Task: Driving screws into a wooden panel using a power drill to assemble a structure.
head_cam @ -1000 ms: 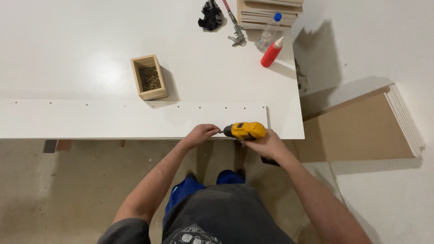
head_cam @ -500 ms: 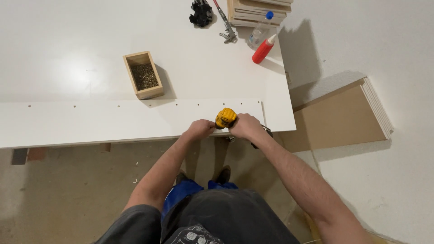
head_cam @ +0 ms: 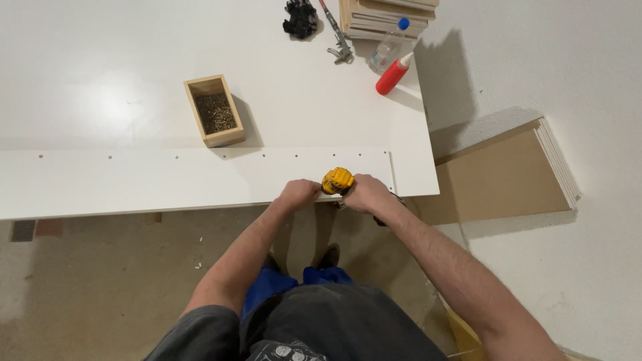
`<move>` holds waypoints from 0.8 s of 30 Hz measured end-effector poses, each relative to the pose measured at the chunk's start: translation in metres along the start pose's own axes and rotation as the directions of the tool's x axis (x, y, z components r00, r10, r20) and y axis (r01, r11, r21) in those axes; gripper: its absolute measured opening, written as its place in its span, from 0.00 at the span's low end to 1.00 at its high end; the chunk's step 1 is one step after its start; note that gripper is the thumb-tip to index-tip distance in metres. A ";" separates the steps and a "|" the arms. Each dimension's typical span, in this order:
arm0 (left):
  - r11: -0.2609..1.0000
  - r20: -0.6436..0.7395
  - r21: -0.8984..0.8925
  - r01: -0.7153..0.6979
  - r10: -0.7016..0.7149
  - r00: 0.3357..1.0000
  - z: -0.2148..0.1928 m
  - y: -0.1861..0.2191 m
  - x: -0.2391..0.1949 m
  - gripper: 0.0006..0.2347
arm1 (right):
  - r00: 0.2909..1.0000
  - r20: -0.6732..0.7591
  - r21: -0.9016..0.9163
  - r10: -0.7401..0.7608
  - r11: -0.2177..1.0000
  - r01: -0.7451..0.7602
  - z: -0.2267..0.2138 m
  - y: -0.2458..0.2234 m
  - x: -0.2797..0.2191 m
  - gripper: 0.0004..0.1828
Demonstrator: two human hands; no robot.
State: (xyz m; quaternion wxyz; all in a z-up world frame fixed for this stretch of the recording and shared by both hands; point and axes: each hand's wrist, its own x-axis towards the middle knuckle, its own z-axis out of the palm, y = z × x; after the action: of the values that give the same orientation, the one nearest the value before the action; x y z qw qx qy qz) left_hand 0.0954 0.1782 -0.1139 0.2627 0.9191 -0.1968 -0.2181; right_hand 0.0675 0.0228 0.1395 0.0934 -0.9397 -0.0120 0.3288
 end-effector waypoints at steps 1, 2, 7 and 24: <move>1.000 -0.015 0.010 -0.024 0.025 1.000 -0.001 0.001 -0.004 0.12 | 1.000 0.010 0.002 0.012 1.000 -0.012 -0.001 -0.004 -0.004 0.21; 1.000 -0.010 0.003 -0.018 0.018 1.000 -0.001 0.001 -0.009 0.12 | 1.000 0.020 -0.001 0.011 1.000 -0.011 -0.002 -0.004 -0.005 0.21; 0.993 -0.030 0.058 -0.107 0.109 0.994 -0.021 0.010 -0.025 0.10 | 0.998 0.056 0.025 0.035 0.999 -0.037 -0.011 -0.004 -0.009 0.24; 0.983 -0.183 0.138 -0.119 0.143 0.973 0.000 0.006 -0.022 0.11 | 0.996 0.056 0.120 0.063 0.990 -0.069 -0.011 0.003 -0.006 0.21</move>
State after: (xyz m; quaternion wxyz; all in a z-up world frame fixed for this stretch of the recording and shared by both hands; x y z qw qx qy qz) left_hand 0.0762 0.1841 -0.1043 0.2359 0.9355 -0.2442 -0.0976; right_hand 0.0695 0.0178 0.1514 0.1393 -0.9232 0.0369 0.3563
